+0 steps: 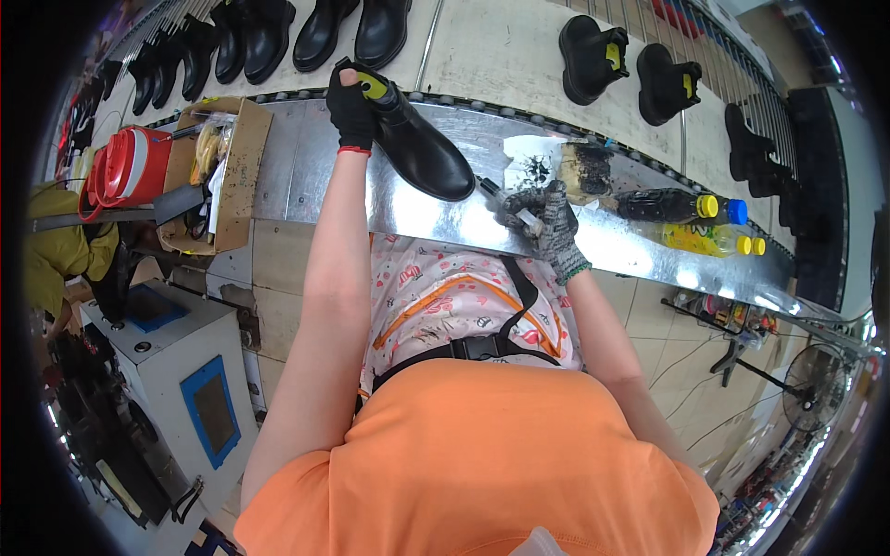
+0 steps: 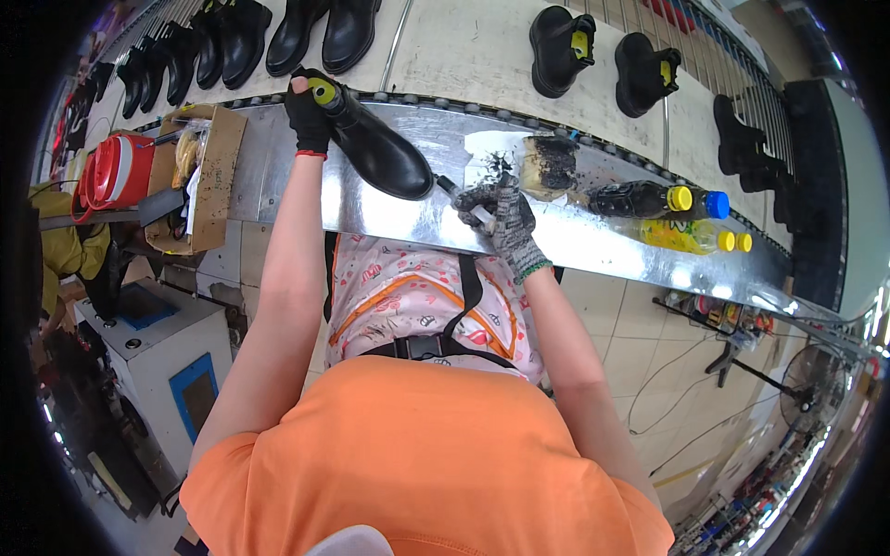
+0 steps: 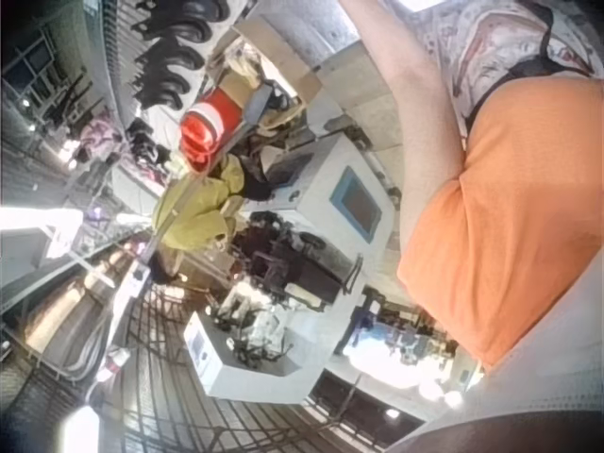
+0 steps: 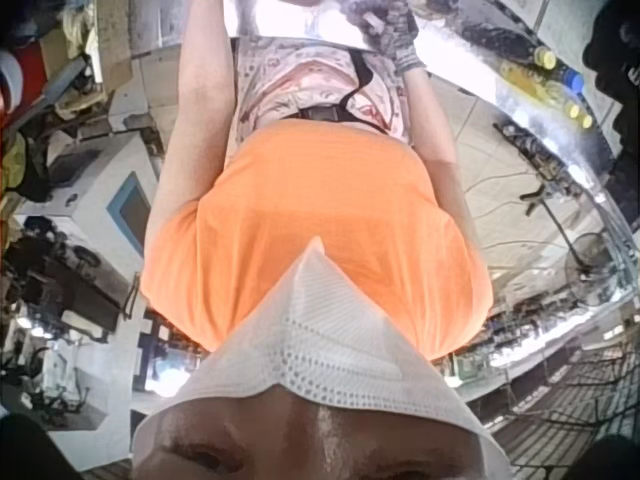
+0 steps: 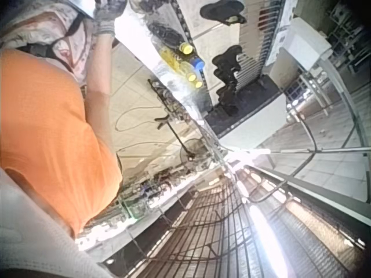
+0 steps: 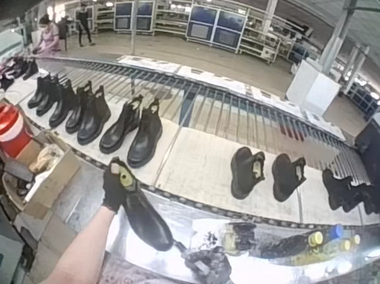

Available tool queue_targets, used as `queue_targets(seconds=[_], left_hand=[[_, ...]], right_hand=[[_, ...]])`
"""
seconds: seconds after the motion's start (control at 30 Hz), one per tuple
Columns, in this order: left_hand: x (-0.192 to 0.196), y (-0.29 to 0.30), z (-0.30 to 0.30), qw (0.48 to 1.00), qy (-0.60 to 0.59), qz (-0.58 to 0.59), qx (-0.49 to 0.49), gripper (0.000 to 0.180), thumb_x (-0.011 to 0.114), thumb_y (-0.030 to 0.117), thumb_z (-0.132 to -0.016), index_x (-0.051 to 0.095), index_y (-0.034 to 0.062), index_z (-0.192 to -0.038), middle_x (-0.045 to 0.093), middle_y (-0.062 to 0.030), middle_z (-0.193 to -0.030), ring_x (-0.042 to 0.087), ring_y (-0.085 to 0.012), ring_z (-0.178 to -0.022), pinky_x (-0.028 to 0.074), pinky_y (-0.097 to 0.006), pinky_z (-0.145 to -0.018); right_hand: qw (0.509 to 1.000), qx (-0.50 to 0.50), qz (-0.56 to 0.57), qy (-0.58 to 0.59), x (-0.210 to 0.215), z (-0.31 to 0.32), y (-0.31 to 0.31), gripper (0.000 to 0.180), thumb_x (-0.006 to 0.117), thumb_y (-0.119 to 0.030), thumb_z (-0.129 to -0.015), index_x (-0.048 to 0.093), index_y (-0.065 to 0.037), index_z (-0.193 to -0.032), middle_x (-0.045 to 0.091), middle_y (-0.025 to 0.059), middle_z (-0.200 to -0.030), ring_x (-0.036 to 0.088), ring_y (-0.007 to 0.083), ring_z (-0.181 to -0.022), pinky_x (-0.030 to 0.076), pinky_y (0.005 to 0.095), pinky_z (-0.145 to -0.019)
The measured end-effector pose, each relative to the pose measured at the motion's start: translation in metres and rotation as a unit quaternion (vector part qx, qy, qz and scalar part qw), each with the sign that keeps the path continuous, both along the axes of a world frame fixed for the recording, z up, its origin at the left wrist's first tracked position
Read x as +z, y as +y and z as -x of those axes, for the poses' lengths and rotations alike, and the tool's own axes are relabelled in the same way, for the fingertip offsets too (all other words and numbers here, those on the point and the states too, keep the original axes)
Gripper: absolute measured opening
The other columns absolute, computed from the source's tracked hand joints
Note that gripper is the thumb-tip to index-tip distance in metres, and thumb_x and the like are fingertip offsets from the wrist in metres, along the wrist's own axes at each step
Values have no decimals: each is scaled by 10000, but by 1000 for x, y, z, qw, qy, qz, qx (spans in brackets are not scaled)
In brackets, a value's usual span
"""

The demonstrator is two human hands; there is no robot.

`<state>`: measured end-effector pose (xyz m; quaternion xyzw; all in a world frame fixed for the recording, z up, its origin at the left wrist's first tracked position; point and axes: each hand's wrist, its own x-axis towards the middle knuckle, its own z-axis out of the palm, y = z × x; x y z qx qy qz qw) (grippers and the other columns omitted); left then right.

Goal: Cleaning and inspecting black boots on a production line.

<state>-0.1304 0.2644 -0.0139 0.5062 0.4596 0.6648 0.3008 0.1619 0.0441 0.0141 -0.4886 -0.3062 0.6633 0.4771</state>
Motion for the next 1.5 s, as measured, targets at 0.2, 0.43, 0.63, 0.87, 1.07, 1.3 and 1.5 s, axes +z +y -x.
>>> queue_targets(seconds=[0.2, 0.43, 0.63, 0.87, 1.07, 1.3, 1.5], left_hand=[[42, -27, -13, 983, 151, 77, 65, 563, 446, 568, -880, 578, 39, -1020, 653, -124, -861, 641, -285, -796, 472, -377, -687], [43, -55, 5, 943, 296, 49, 145, 672, 503, 660, -791, 546, 58, -1085, 670, -126, -912, 643, -337, -853, 488, -408, -715], [61, -116, 6, 940, 299, 105, 124, 612, 566, 609, -789, 470, 75, -1071, 626, -124, -874, 641, -319, -805, 479, -387, -670], [70, -168, -1, 934, 308, 142, 116, 659, 718, 523, -709, 447, 60, -1092, 589, -114, -910, 618, -241, -811, 472, -339, -696], [95, -196, -18, 926, 329, 173, 66, 678, 845, 402, -593, 468, 61, -1041, 603, -108, -829, 631, -216, -678, 487, -313, -584], [100, -214, -29, 950, 173, 240, -104, 690, 799, 179, -674, 402, 35, -1220, 608, -100, -919, 601, -163, -769, 500, -289, -655], [74, -225, -33, 889, -15, 387, -243, 633, 762, 98, -673, 455, 22, -1221, 602, -74, -1029, 595, -150, -891, 508, -277, -743]], right_hand=[[994, -22, 84, 59, 15, -7, -2, 765, 348, -660, -875, 652, 42, -890, 671, 160, -862, 650, 221, -744, 547, 297, -663], [991, -17, 17, -132, 49, -5, 4, 700, 245, -537, -957, 681, 6, -888, 688, 121, -866, 652, 190, -771, 528, 280, -686], [896, 75, -105, -425, 59, -10, 11, 153, 569, -164, -852, 674, -78, -922, 692, 63, -859, 646, 193, -742, 498, 320, -684], [824, 71, -147, -543, 58, -6, 16, 173, 513, -171, -869, 660, -89, -906, 688, 73, -884, 633, 257, -788, 484, 353, -733], [864, 70, -112, -487, 56, -7, 15, 521, 281, -401, -975, 686, -82, -902, 696, 65, -843, 642, 219, -778, 485, 335, -725], [864, 123, -102, -478, 70, -6, 3, 579, 254, -471, -962, 692, -96, -902, 693, 63, -835, 645, 210, -774, 483, 332, -737], [878, 119, -147, -439, 92, 3, -16, 577, 268, -469, -963, 685, -78, -881, 688, 77, -833, 645, 230, -786, 486, 325, -734]])
